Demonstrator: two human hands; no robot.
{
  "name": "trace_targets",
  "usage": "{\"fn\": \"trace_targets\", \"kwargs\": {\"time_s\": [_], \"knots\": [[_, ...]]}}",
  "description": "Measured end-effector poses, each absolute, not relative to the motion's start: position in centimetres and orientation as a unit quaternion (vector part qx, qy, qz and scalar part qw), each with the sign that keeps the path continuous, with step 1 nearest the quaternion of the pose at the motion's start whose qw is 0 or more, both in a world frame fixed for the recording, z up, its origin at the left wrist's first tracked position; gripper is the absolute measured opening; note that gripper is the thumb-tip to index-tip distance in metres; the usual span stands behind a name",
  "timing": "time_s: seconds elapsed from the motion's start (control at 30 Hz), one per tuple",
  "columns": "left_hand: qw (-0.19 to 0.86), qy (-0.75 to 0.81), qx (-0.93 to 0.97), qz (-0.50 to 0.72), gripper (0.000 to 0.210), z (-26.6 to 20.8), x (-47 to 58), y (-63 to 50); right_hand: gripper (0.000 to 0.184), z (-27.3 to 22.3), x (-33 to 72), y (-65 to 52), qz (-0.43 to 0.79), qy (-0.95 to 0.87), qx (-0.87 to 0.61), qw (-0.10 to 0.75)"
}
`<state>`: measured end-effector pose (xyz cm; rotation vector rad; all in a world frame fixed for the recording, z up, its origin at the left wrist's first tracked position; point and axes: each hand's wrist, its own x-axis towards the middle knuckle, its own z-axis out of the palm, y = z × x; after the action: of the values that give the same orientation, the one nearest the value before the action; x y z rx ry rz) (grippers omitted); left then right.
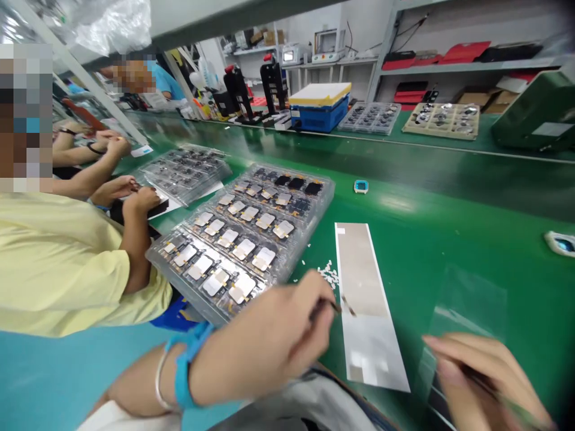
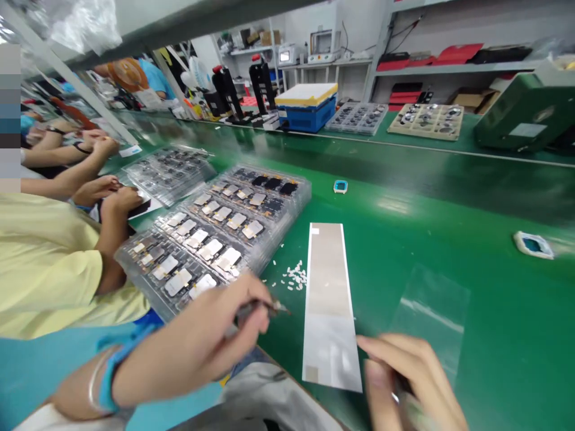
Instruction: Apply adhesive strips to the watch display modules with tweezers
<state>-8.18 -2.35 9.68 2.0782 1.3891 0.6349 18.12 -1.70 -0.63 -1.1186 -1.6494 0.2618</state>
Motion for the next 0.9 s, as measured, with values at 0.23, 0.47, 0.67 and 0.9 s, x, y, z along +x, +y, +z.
{"fn": "trace_targets", "kwargs": {"time_s": [0.23,0.47,0.67,0.9], "knots": [[0.469,0.474,0.631,0.395,0.008,3.3,-4.5,-3.6,0.017,3.1,13.4,-1.4,0.098,-0.826,-0.357,0.425],[0.487,0.478,0.599,0.419,0.013,0.3,-4.3,-2.2,0.016,1.2,13.4,-0.6,-0.008,-0.848,-0.373,0.376],[0.474,0.473,0.612,0.420,0.012,-0.5,-4.4,-1.6,0.019,0.4,12.9,-0.1,-0.074,-0.873,-0.368,0.311],[0.473,0.483,0.563,0.476,0.015,-1.2,-4.4,-1.6,0.013,1.9,12.0,2.3,0.018,-0.880,-0.367,0.302]]}}
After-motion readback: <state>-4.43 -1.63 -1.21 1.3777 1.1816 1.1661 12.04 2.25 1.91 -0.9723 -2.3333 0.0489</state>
